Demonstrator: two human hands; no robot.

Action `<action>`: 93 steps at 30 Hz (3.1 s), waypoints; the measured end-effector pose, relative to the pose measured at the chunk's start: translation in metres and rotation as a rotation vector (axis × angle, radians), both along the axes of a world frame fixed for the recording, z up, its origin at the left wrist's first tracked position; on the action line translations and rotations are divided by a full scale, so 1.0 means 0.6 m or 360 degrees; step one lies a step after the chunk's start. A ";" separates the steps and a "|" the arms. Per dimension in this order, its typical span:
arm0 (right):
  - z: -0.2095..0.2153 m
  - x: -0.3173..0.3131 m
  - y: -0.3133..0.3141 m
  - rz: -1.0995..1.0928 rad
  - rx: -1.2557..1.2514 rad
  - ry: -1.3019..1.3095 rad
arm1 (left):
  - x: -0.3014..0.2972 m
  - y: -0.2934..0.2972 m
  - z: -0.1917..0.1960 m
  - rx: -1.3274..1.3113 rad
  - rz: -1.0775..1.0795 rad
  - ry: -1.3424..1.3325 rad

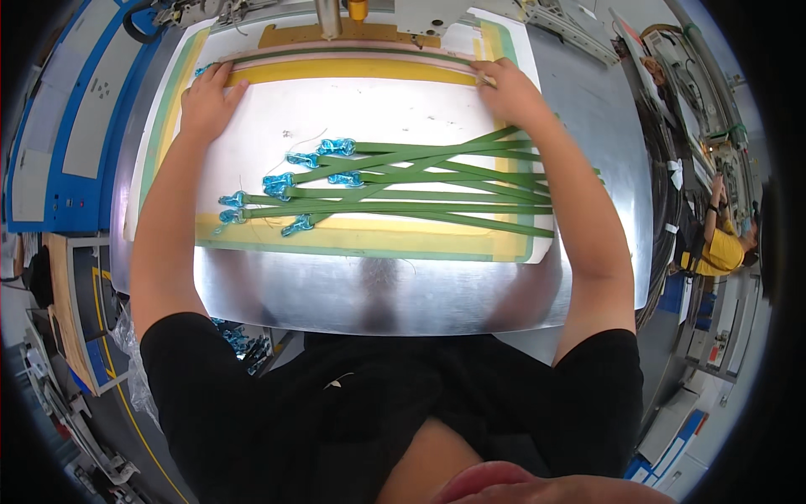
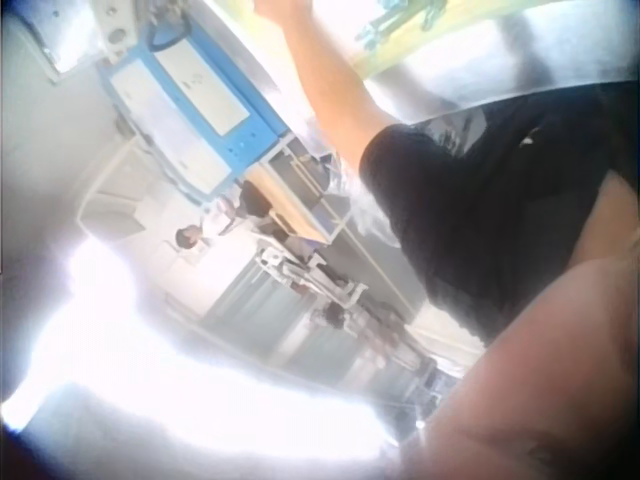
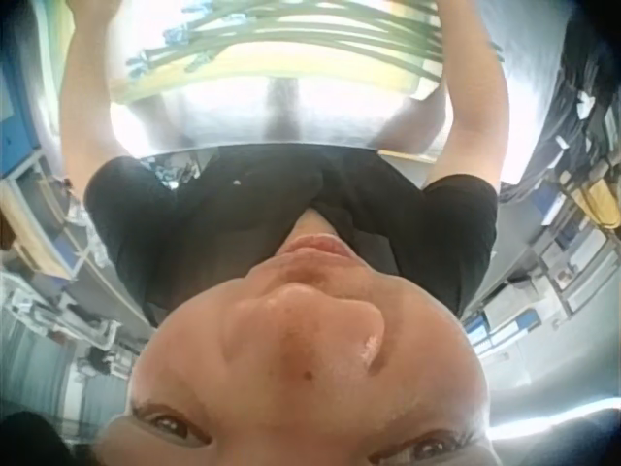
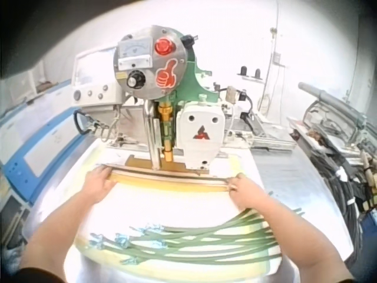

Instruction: The person operates an industrial sewing machine to stitch green fabric straps. They repeatedly pick up a strap, align it under the machine's presser foot, and guide it through to sew a seam. After each stitch, the person cuts the thread and places the finished strap on the table.

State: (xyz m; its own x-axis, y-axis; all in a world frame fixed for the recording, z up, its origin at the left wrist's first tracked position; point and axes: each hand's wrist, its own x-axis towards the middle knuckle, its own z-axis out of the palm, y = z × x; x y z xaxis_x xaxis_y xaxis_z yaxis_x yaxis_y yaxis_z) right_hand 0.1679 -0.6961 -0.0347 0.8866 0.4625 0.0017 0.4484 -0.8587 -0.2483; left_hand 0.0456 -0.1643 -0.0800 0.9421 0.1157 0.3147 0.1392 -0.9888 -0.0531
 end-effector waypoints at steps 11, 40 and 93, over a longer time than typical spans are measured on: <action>-0.021 0.015 0.039 -0.0061 0.0494 0.0004 | -0.007 -0.011 0.006 -0.0088 -0.0013 -0.0041; -0.013 -0.049 0.070 -0.0167 0.0138 -0.0295 | -0.012 -0.033 0.025 -0.0126 0.0011 -0.0029; -0.177 0.007 0.268 -0.0075 0.0220 -0.0580 | 0.102 -0.049 -0.104 -0.0489 -0.0762 -0.0092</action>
State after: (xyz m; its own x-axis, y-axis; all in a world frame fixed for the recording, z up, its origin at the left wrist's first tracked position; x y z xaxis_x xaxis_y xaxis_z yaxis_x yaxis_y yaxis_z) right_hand 0.1718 -0.5353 -0.1408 0.8368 0.3944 0.3799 0.4892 -0.8501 -0.1950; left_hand 0.1069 -0.1937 -0.1422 0.8943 -0.2258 0.3864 -0.3343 -0.9111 0.2412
